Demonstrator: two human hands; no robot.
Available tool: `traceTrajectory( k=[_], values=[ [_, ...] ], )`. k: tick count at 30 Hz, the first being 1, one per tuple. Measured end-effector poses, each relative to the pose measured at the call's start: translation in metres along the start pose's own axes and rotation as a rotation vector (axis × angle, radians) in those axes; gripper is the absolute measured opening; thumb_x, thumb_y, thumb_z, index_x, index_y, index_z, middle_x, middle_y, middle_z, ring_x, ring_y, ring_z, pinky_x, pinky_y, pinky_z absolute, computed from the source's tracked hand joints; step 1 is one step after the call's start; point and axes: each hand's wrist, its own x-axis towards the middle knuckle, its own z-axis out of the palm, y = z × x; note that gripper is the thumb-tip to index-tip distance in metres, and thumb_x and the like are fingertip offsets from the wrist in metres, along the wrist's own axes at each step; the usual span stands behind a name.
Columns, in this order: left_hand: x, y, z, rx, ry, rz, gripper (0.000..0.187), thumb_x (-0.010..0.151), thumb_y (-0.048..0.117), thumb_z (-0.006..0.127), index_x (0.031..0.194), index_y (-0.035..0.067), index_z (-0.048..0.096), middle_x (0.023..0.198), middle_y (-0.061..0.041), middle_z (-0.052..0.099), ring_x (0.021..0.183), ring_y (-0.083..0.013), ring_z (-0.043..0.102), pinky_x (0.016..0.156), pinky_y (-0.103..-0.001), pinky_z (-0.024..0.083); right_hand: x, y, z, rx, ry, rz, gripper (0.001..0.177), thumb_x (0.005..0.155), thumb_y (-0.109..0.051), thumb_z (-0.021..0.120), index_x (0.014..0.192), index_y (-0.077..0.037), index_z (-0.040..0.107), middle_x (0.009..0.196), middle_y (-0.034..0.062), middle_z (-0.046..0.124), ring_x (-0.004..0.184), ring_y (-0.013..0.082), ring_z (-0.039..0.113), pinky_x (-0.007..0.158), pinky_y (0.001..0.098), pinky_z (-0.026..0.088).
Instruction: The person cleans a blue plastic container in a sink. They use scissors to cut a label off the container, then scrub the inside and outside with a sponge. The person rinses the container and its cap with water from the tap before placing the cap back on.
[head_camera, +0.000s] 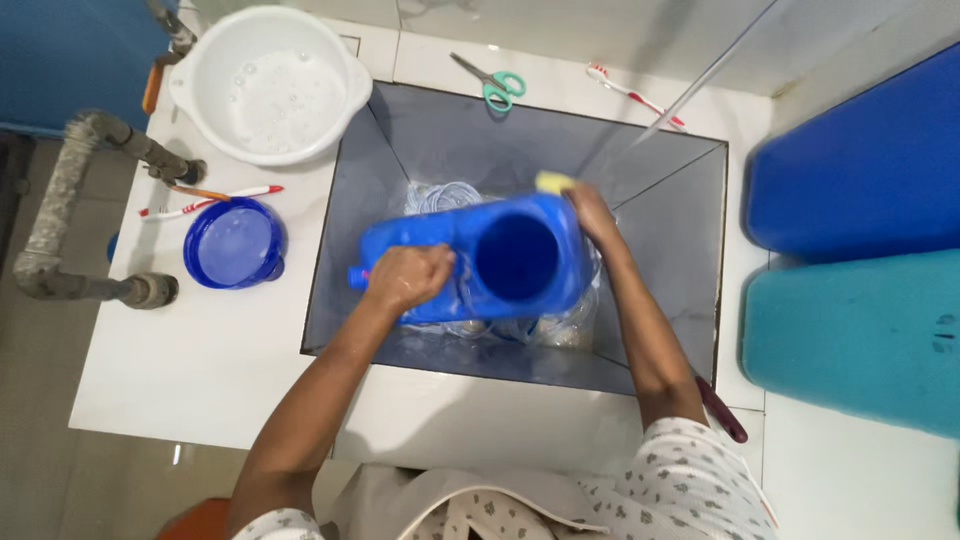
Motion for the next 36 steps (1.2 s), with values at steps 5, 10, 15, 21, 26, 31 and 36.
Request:
traceTrajectory(
  k=[5,10,15,21,26,31,36],
  values=[
    [0.052,0.020,-0.007,0.112,0.009,0.560,0.019,0.090,0.026,0.064,0.087,0.008,0.071,0.082,-0.014,0.073,0.078,-0.0353,0.072,0.071,-0.048,0.056,-0.057,0.009,0.045,0.239,-0.245,-0.554,0.055,0.110,-0.036,0.049,0.151,0.001,0.045,0.151,0.0214,0.051,0.140,0.0335,0.047,0.118,0.0412,0.035],
    [0.078,0.023,0.002,0.422,0.623,0.119,0.049,0.073,0.027,0.067,0.114,0.001,0.058,0.111,-0.023,0.071,0.105,-0.0413,0.071,0.091,-0.055,0.051,-0.028,0.029,0.084,0.678,0.121,-0.348,0.053,0.111,-0.036,0.039,0.151,-0.002,0.041,0.148,0.0156,0.052,0.139,0.0251,0.046,0.118,0.0360,0.031],
    [0.059,-0.064,0.038,-0.196,0.248,-0.551,0.051,0.086,0.025,0.071,0.121,-0.004,0.048,0.103,-0.034,0.068,0.101,-0.0526,0.066,0.088,-0.056,0.052,-0.034,-0.028,0.137,-0.137,0.635,-0.420,0.046,0.108,-0.014,0.041,0.150,0.002,0.052,0.157,0.0289,0.042,0.144,0.0429,0.039,0.122,0.0479,0.028],
    [0.038,-0.030,0.037,-0.273,0.278,-0.410,0.034,0.091,0.027,0.075,0.110,0.003,0.059,0.092,-0.030,0.071,0.091,-0.0506,0.068,0.077,-0.057,0.052,-0.039,-0.192,0.083,-0.068,0.763,-0.775,0.034,0.089,-0.025,0.074,0.114,-0.002,0.069,0.119,0.0206,0.063,0.117,0.0419,0.056,0.103,0.0504,0.045],
    [0.034,-0.004,0.016,-0.334,0.280,-0.262,0.054,0.091,0.026,0.072,0.135,0.001,0.054,0.093,-0.030,0.070,0.090,-0.0493,0.068,0.075,-0.055,0.054,-0.034,-0.175,0.031,-0.098,0.818,-0.498,0.019,0.100,-0.021,0.067,0.100,-0.003,0.072,0.102,0.0210,0.068,0.101,0.0407,0.063,0.091,0.0502,0.051],
    [0.043,0.014,0.000,-0.355,0.218,-0.196,0.046,0.094,0.030,0.071,0.132,0.005,0.058,0.094,-0.028,0.072,0.092,-0.0469,0.070,0.075,-0.052,0.055,-0.031,-0.154,0.033,-0.279,0.669,-0.466,0.024,0.096,-0.023,0.057,0.090,-0.005,0.072,0.099,0.0188,0.072,0.102,0.0397,0.066,0.095,0.0500,0.051],
    [0.033,0.029,-0.013,-0.269,0.060,-0.177,0.043,0.093,0.034,0.072,0.123,0.005,0.060,0.089,-0.028,0.071,0.085,-0.0481,0.069,0.072,-0.054,0.053,-0.015,-0.119,-0.008,0.319,0.235,-0.520,0.044,0.114,-0.033,0.045,0.128,0.005,0.062,0.124,0.0232,0.064,0.116,0.0366,0.058,0.101,0.0434,0.042]
  ],
)
